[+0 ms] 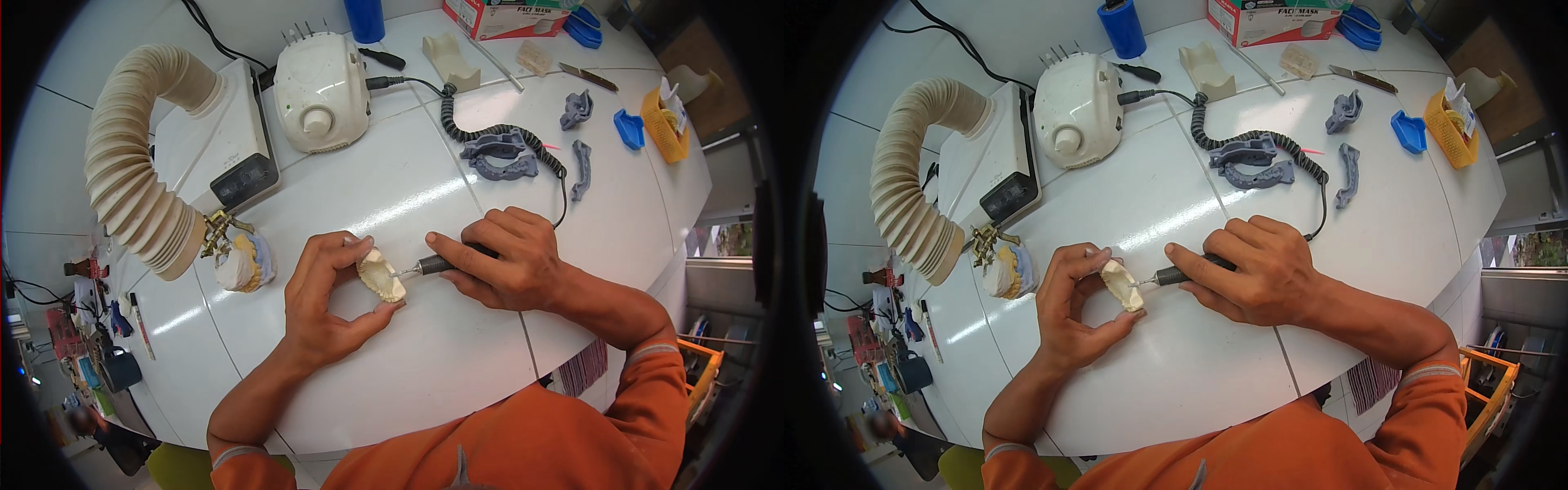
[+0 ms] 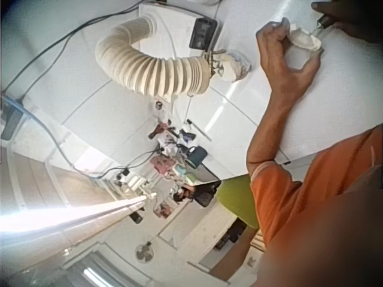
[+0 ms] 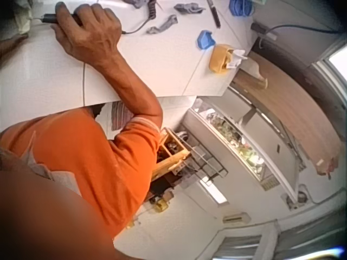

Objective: Polishing a dental cast or denture framework with a handheld rotary tool.

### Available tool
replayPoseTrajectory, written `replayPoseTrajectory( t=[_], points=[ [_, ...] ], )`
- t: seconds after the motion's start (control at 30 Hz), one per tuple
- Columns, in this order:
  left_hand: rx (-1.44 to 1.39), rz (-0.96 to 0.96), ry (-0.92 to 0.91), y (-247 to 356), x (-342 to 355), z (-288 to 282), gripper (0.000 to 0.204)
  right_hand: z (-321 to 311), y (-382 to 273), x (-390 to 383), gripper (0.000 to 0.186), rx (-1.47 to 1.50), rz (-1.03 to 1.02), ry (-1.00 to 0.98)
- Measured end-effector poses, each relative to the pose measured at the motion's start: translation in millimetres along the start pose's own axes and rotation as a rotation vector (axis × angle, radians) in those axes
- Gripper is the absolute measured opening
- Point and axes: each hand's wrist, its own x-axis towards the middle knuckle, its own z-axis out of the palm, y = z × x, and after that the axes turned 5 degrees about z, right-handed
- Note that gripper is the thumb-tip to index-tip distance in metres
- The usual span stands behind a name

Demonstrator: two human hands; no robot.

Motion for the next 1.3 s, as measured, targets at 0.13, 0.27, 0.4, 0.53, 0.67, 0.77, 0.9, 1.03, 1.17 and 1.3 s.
replayPoseTrajectory(
  t=[0.13,0.27,0.4,0.53,0.67,0.77,0.9,1.03,1.17,1.3],
  points=[
    [0.021,-0.006,-0.024,2.8,1.7,-0.5,0.080,0.5,0.4,-1.2,0.049,-0.019,-0.002,-0.007],
    [-0.003,-0.003,-0.026,2.5,2.1,0.2,0.079,0.2,0.4,-1.2,0.049,-0.027,0.005,-0.011],
    [-0.026,-0.002,-0.014,2.2,1.4,1.1,0.080,-1.3,1.0,-0.2,0.049,0.000,-0.008,-0.012],
    [-0.056,0.010,0.001,0.1,0.7,3.1,0.078,0.8,0.3,-2.2,0.050,-0.010,0.005,-0.007],
    [-0.079,0.018,0.009,-1.1,-0.4,3.7,0.076,1.7,-0.1,-1.9,0.050,-0.014,0.014,0.006],
    [-0.070,0.036,0.010,-2.8,-1.7,4.6,0.076,0.0,0.2,-1.1,0.051,0.016,-0.009,0.002],
    [-0.097,0.037,0.060,-3.3,-1.6,7.3,0.065,-0.6,-0.4,-0.6,0.051,0.010,-0.003,-0.006],
    [-0.075,0.052,0.049,-2.7,-1.4,7.6,0.065,-0.6,0.0,-0.2,0.051,0.028,-0.012,-0.002],
    [-0.090,0.012,-0.005,-2.2,-2.7,5.2,0.076,-1.0,-1.0,-0.4,0.051,0.011,0.001,-0.003],
    [-0.139,0.019,0.059,-2.0,-0.6,6.4,0.062,1.4,-0.1,-2.6,0.052,0.009,0.004,0.021]
  ],
)
